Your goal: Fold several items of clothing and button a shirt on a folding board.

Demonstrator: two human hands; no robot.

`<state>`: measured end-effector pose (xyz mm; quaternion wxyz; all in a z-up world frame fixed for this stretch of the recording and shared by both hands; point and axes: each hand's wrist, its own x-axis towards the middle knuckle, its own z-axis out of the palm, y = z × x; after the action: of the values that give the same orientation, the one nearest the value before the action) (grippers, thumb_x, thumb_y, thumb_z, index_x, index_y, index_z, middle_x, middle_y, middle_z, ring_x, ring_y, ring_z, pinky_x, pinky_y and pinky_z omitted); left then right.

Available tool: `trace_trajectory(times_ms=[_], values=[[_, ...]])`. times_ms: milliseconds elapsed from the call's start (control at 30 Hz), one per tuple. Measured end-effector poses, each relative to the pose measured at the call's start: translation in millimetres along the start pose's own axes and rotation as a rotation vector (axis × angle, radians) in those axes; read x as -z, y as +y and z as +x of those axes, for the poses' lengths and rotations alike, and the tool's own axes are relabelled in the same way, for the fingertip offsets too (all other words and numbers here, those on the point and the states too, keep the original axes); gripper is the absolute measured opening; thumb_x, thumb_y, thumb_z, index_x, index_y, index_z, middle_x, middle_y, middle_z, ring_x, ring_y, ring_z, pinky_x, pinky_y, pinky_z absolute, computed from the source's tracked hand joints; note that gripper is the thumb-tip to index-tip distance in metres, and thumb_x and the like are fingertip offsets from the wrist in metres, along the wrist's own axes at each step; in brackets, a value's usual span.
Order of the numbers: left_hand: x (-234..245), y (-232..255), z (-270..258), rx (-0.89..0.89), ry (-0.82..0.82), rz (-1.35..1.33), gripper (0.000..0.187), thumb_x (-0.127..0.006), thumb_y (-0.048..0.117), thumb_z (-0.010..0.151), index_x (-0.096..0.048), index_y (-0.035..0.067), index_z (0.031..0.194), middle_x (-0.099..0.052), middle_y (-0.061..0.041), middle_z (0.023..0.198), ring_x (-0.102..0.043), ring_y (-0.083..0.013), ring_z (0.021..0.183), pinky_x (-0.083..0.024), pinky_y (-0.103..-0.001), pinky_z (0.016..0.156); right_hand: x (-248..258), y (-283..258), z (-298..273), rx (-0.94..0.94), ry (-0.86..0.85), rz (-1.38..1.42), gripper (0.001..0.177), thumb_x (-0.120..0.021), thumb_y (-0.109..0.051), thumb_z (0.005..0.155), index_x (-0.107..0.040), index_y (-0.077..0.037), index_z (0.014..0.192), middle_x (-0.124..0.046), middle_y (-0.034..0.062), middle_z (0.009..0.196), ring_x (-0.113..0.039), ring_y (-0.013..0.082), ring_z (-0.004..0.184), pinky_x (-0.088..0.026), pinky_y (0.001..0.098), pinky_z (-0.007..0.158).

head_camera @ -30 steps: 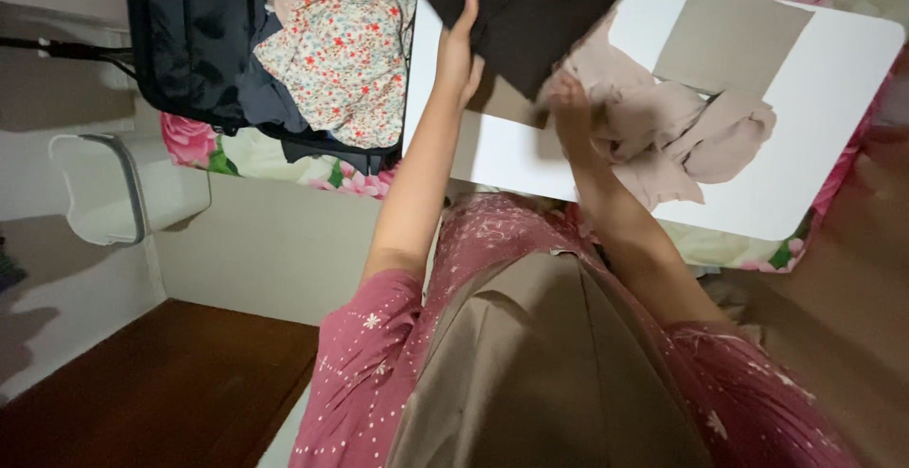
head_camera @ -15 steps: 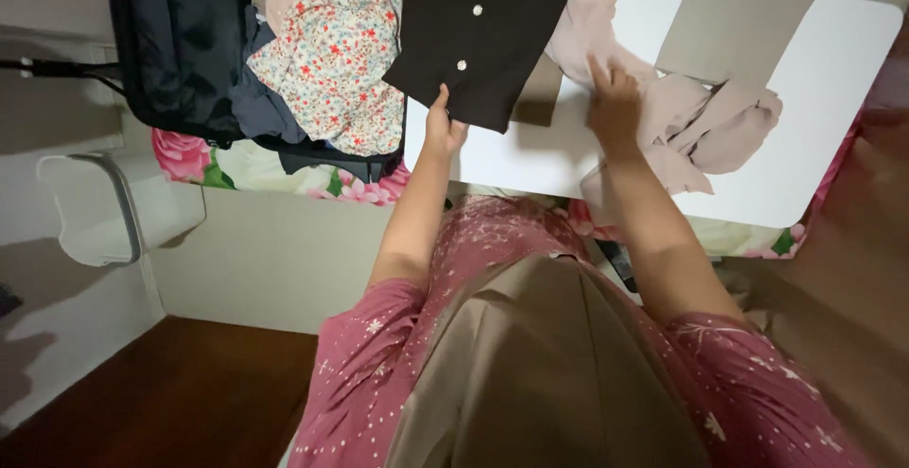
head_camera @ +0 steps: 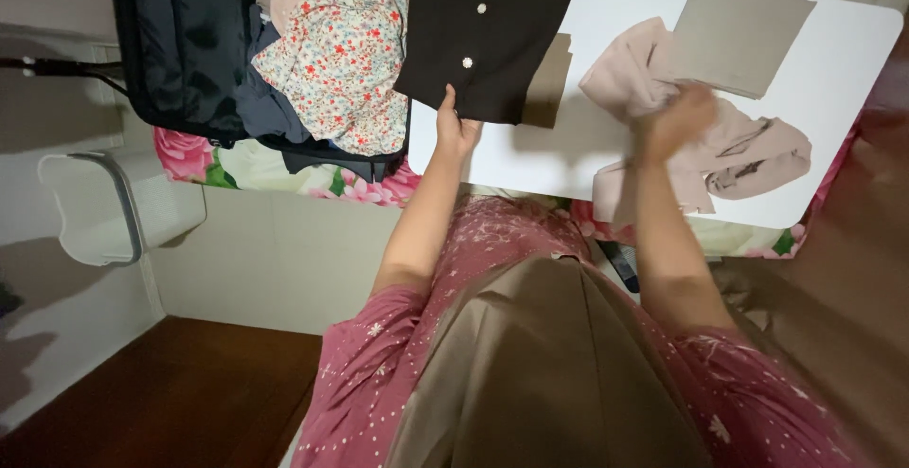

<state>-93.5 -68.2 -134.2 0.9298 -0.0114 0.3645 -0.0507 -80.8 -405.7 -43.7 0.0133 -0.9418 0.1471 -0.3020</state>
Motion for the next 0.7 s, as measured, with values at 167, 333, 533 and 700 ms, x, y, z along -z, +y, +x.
trace_trajectory(times_ms=[167,333,533,700], values=[[-16.7,-6.9,-1.7,-0.011,0.018,-0.03,0.055,-0.057,0.035,0.104,-0.052,-0.008,0.137,-0.058,-0.023,0.14,-0.058,-0.0384,0.128,-0.051,-0.052,0.109,-68.1,-64.1,-74.3,-0.106,-0.608,0.911,0.04,-0.072,-0.012,0.097,-0.051,-0.002,0.13,-0.063,0.0125,0.102,-0.063,0.0237,0.096,-0.053,0.0386,0.09],[-17.2,-16.8,1.6,-0.06,0.08,0.023,0.054,-0.058,0.036,0.103,-0.054,-0.006,0.135,-0.059,-0.022,0.139,-0.059,-0.0386,0.125,-0.051,-0.053,0.108,-161.8,-70.3,-115.5,-0.059,-0.744,0.789,0.032,-0.075,-0.012,0.092,-0.057,0.001,0.116,-0.066,0.014,0.098,-0.064,0.0237,0.092,-0.052,0.0373,0.082],[-13.1,-37.8,-5.4,-0.036,0.048,-0.02,0.049,-0.059,0.034,0.104,-0.056,-0.004,0.134,-0.062,-0.019,0.137,-0.061,-0.0364,0.124,-0.052,-0.052,0.108,-168.9,-11.6,-94.9,0.283,-0.76,0.87,0.01,-0.068,-0.006,0.098,-0.072,-0.006,0.107,-0.071,0.0163,0.107,-0.067,0.0314,0.1,-0.054,0.0406,0.088],[6.1,-67.1,-15.0,0.005,-0.024,-0.008,0.051,-0.058,0.036,0.104,-0.055,-0.003,0.136,-0.063,-0.017,0.137,-0.062,-0.0356,0.123,-0.051,-0.051,0.108,-78.2,35.9,-35.8,0.16,-0.782,0.86,0.031,-0.069,-0.002,0.092,-0.071,-0.008,0.122,-0.073,0.0089,0.121,-0.067,0.0238,0.112,-0.053,0.0347,0.097]])
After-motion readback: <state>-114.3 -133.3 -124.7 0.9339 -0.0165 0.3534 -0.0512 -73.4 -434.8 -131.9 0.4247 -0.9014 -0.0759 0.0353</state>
